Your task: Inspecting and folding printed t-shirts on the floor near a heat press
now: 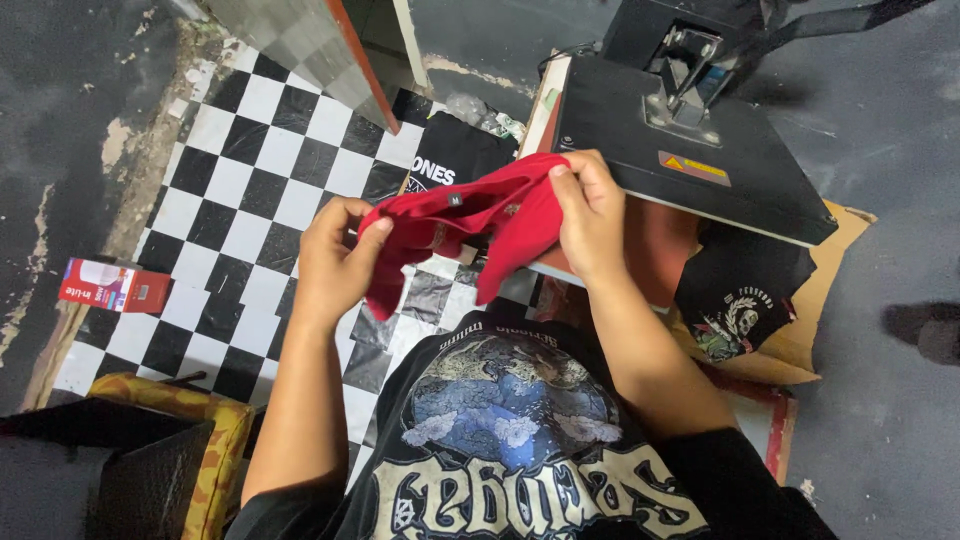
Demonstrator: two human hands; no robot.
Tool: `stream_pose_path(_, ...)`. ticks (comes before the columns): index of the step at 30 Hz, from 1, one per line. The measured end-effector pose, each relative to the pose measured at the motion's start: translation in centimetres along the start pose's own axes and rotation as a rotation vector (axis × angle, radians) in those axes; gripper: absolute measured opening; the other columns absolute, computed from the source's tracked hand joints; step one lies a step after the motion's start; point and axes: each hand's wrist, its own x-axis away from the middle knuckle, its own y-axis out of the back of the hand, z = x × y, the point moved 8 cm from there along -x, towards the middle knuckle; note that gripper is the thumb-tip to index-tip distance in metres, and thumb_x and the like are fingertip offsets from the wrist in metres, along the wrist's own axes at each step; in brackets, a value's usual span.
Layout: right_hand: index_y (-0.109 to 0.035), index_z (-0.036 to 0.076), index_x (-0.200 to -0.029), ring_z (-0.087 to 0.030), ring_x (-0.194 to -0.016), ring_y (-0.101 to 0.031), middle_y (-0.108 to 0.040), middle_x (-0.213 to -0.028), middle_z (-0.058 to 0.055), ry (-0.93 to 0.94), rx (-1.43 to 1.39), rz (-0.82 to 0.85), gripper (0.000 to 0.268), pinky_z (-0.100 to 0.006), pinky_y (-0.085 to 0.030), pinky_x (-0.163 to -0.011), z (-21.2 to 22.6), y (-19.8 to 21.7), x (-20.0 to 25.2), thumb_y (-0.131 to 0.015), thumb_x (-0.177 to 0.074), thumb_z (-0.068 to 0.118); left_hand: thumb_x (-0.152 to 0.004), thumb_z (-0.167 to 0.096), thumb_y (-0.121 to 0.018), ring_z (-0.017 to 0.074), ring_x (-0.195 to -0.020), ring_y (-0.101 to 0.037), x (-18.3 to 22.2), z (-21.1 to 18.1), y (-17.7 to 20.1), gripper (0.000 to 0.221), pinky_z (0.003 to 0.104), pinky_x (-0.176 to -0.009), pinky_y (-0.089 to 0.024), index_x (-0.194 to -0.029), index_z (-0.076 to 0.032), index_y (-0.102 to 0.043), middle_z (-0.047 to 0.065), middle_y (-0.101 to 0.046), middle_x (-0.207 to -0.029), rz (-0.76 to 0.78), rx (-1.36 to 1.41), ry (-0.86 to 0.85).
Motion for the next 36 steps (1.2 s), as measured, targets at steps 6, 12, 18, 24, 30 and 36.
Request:
stream_pose_path(6, -0.056, 0.007, -0.13, -0.013, -0.078, -0.061, -0.062, -0.084, -0.006, -0.081, -0.118, 0.073, 0.033, -0.029, -0.051, -0.08, -1.3, -2.0, 1.7, -0.058, -0.099, -0.002, -0.085, -0.018, -0.09, 0.0252, -0.068, -0.062, -0.2, -0.2, -2.2, 0.022, 0.036, -0.063, -0.049, -0.089, -0.007, -0.072, 0.008, -0.061, -0.071, -0.027, 0.127, -0.04)
stream_pose_path(12, -0.075, 0.01, -0.104, -0.013, -0.089, -0.059, -0.065, -0.092, -0.005, -0.089, -0.071, 0.223, 0.016, -0.03, -0.049, -0.087, 1.4, -4.8, 3.1, -0.062, -0.098, 0.002, -0.088, -0.008, -0.081, 0.0152, -0.082, -0.059, 0.5, -2.2, -5.0, 0.022, 0.033, -0.081, -0.052, -0.11, -0.006, -0.074, 0.005, -0.069, -0.085, 0.192, 0.358, 0.077)
stream_pose_path(18, -0.068, 0.007, -0.134, -0.017, -0.106, -0.054, -0.058, -0.114, -0.01, 0.069, -0.129, 0.399, 0.046, -0.035, -0.044, -0.103, 2.7, -7.1, 4.5, -0.079, -0.089, 0.006, -0.093, -0.009, -0.074, 0.0314, -0.088, -0.068, 1.0, -3.9, -5.4, 0.019, 0.043, -0.086, -0.054, -0.111, -0.011, -0.077, 0.012, -0.069, -0.092, 0.273, 0.233, -0.14)
stream_pose_path(24, -0.068, 0.011, -0.134, -0.029, -0.104, -0.063, -0.061, -0.108, -0.013, 0.156, 0.029, 0.519, 0.043, -0.045, -0.049, -0.097, 3.4, -7.4, 4.7, -0.074, -0.092, 0.007, -0.092, -0.006, -0.071, 0.0308, -0.086, -0.069, 1.6, -4.6, -4.7, 0.021, 0.041, -0.084, -0.055, -0.11, -0.015, -0.079, 0.009, -0.066, -0.092, 0.274, 0.172, -0.169)
stream_pose_path(30, -0.074, 0.01, -0.108, -0.022, -0.085, -0.062, -0.062, -0.094, -0.007, 0.182, 0.048, 0.345, 0.021, -0.036, -0.05, -0.082, 3.2, -6.7, 3.9, -0.08, -0.088, 0.006, -0.088, -0.016, -0.082, 0.03, -0.083, -0.071, 1.4, -3.1, -4.8, 0.027, 0.038, -0.071, -0.059, -0.112, -0.008, -0.073, 0.013, -0.067, -0.087, 0.211, 0.16, -0.016)
stream_pose_path(36, -0.07, 0.008, -0.107, -0.015, -0.085, -0.048, -0.051, -0.092, -0.005, 0.137, -0.006, 0.204, 0.016, -0.032, -0.042, -0.081, 2.8, -5.2, 2.6, -0.076, -0.093, 0.005, -0.085, -0.018, -0.082, 0.0475, -0.086, -0.071, 2.7, -1.2, -5.6, 0.029, 0.055, -0.069, -0.058, -0.101, 0.001, -0.067, 0.024, -0.068, -0.087, 0.37, 0.085, 0.006)
